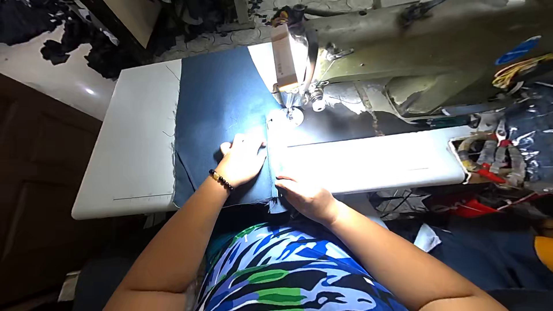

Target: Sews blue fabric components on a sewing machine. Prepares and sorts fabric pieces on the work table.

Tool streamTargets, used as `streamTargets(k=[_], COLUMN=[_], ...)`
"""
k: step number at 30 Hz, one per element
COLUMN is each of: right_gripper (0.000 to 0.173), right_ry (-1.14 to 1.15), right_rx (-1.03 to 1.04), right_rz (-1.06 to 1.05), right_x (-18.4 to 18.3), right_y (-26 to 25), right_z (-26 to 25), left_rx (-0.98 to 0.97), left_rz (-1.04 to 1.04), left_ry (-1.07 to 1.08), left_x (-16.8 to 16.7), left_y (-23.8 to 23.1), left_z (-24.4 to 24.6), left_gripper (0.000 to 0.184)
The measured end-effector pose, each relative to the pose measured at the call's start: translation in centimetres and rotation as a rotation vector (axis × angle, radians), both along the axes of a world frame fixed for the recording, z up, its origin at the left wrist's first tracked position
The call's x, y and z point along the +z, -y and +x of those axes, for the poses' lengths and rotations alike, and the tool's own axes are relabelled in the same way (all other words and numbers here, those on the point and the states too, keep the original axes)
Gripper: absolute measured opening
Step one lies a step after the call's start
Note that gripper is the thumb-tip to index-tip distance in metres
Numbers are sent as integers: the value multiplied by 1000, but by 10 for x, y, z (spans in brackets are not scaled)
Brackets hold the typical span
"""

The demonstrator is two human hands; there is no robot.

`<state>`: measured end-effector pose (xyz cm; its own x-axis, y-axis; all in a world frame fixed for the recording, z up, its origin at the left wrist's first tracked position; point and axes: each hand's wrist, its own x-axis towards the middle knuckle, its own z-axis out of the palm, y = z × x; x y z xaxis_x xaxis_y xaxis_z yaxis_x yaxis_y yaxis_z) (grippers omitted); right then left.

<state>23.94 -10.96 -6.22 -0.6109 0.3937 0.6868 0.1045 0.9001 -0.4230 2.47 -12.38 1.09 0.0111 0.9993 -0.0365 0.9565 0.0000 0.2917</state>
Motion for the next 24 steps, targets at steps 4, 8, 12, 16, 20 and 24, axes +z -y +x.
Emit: streamTargets(k=[4,8,12,16,20,24], right_gripper=[20,21,25,25,23,22], right_ry=[41,121,162,163,147,133], right_rx=[-15,4,111,128,129,128], right_rz=[18,-17,-82,-97,-95,-104], right_x=[-2,7,16,14,14,16], right_y=[2,0,-10,-9,-10,-9], right_z=[0,4,10,13,11,12], left_rx=[18,32,-50,-111,-124,-135], left_rz=[60,38,42,55,66,64], left_ry=[20,-166,-158,-102,-73,-63], left_x=[-1,-20,-26,-32,-29,-30], left_y=[-11,-18,-22,-22,-23,-23], left_z=[3,9,4,1,1,0], left_gripper=[56,76,83,83,76,76])
